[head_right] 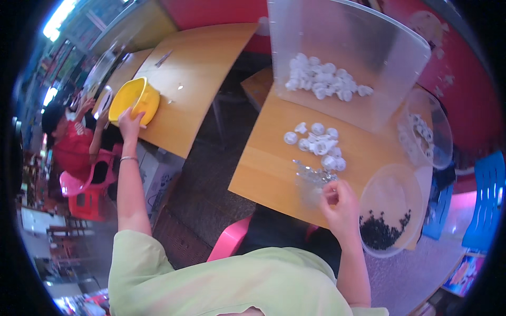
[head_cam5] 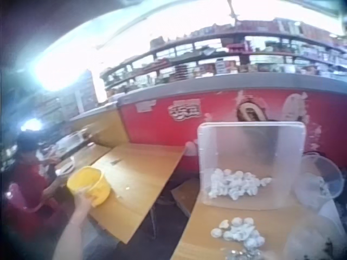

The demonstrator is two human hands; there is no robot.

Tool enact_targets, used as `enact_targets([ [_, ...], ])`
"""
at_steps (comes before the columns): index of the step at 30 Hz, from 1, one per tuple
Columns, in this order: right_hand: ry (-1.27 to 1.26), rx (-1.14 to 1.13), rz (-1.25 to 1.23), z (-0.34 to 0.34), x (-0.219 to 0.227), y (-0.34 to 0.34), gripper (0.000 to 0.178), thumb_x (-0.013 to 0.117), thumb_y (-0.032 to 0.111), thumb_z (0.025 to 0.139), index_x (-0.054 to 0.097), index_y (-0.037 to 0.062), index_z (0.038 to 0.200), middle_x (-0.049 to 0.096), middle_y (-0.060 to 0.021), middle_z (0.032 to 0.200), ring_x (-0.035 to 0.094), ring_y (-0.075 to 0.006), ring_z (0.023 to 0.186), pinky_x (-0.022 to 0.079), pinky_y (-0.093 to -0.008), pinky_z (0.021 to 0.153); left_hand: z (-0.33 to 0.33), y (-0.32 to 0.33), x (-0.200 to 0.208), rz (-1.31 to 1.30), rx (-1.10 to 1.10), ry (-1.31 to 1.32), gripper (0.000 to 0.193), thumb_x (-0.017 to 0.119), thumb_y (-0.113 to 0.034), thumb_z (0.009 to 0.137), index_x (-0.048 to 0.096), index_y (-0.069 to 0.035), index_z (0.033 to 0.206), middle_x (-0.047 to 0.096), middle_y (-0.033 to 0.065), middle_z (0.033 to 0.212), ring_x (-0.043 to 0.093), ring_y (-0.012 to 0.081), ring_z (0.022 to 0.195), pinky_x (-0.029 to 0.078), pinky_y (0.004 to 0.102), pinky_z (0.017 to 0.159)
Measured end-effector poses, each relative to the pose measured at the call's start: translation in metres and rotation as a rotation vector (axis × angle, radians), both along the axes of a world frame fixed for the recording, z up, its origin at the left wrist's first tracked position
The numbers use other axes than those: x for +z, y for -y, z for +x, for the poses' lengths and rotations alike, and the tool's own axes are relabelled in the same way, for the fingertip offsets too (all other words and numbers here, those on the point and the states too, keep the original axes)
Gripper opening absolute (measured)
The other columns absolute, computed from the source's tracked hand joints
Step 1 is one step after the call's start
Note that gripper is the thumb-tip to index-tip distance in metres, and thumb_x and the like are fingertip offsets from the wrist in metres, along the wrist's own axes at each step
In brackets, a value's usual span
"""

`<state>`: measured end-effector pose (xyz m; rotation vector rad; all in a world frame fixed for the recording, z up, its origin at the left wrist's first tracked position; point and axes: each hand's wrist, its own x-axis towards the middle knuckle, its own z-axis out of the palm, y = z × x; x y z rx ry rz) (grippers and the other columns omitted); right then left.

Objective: The person assembles components by inserting metal clips into white plastic pieces by hand, occasionally picking up and repositioning a yellow plastic tub on the table.

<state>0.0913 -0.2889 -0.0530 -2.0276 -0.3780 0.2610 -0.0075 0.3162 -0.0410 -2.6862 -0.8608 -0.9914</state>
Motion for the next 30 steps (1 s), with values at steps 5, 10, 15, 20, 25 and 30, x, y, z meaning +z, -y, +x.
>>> enact_targets([
  [5, -0.069, 0.046, 0.082, -0.001, -0.005, 0.012, 0.014, 0.057, -0.005, 0.078, 0.049, 0.0011, 0.088, 0.058, -0.0066, 0.094, 0.055, -0.0068, 0.074, 0.047, -0.0207, 0.068, -0.009, 0.088, 0.053, -0.142, -0.262, -0.055, 0.035, 0.076, -0.021, 0.067, 0.057, 0.004, 0.082, 0.057, 0.0162, 0.080, 0.053, 0.0343, 0.080, 0.043, 0.0375, 0.072],
  [10, -0.130, 0.033, 0.160, -0.008, 0.012, 0.017, 0.012, 0.056, -0.005, 0.079, 0.048, 0.0006, 0.087, 0.061, -0.0083, 0.094, 0.056, -0.0070, 0.078, 0.048, -0.0218, 0.071, -0.017, 0.194, 0.126, -0.731, -0.620, -0.026, 0.029, 0.075, -0.006, 0.068, 0.058, 0.004, 0.090, 0.057, 0.0071, 0.084, 0.057, 0.0186, 0.083, 0.045, 0.0291, 0.075],
  [15, -0.159, 0.080, 0.162, -0.021, 0.015, 0.029, 0.011, 0.057, -0.003, 0.079, 0.049, 0.0002, 0.087, 0.062, -0.0077, 0.092, 0.058, -0.0084, 0.080, 0.048, -0.0228, 0.073, 0.027, 0.255, 0.139, -1.270, -0.973, -0.047, 0.045, 0.075, -0.005, 0.069, 0.057, 0.001, 0.110, 0.061, 0.0036, 0.103, 0.058, 0.0126, 0.094, 0.046, 0.0276, 0.085],
  [20, -0.200, 0.079, 0.249, -0.027, 0.023, 0.041, 0.012, 0.058, -0.002, 0.079, 0.049, 0.0000, 0.087, 0.062, -0.0081, 0.090, 0.059, -0.0091, 0.079, 0.049, -0.0234, 0.073, 0.128, 0.316, 0.095, -1.584, -1.319, -0.105, 0.042, 0.072, -0.013, 0.077, 0.054, 0.001, 0.112, 0.061, 0.0053, 0.104, 0.058, 0.0121, 0.094, 0.048, 0.0298, 0.084],
  [25, -0.186, 0.028, 0.260, -0.028, 0.018, 0.054, 0.013, 0.058, -0.002, 0.078, 0.049, 0.0000, 0.086, 0.062, -0.0094, 0.090, 0.060, -0.0104, 0.080, 0.049, -0.0236, 0.074, 0.198, 0.342, 0.058, -1.929, -1.368, -0.141, 0.042, 0.067, -0.016, 0.082, 0.050, 0.001, 0.117, 0.059, 0.0078, 0.109, 0.057, 0.0192, 0.103, 0.046, 0.0380, 0.093],
  [30, -0.194, 0.023, 0.231, -0.024, 0.017, 0.053, 0.012, 0.057, -0.002, 0.078, 0.049, -0.0002, 0.086, 0.063, -0.0096, 0.089, 0.060, -0.0107, 0.079, 0.050, -0.0240, 0.073, 0.242, 0.357, 0.025, -2.238, -1.336, -0.062, 0.037, 0.059, -0.022, 0.088, 0.049, -0.006, 0.119, 0.055, 0.0095, 0.117, 0.053, 0.0226, 0.110, 0.044, 0.0470, 0.093],
])
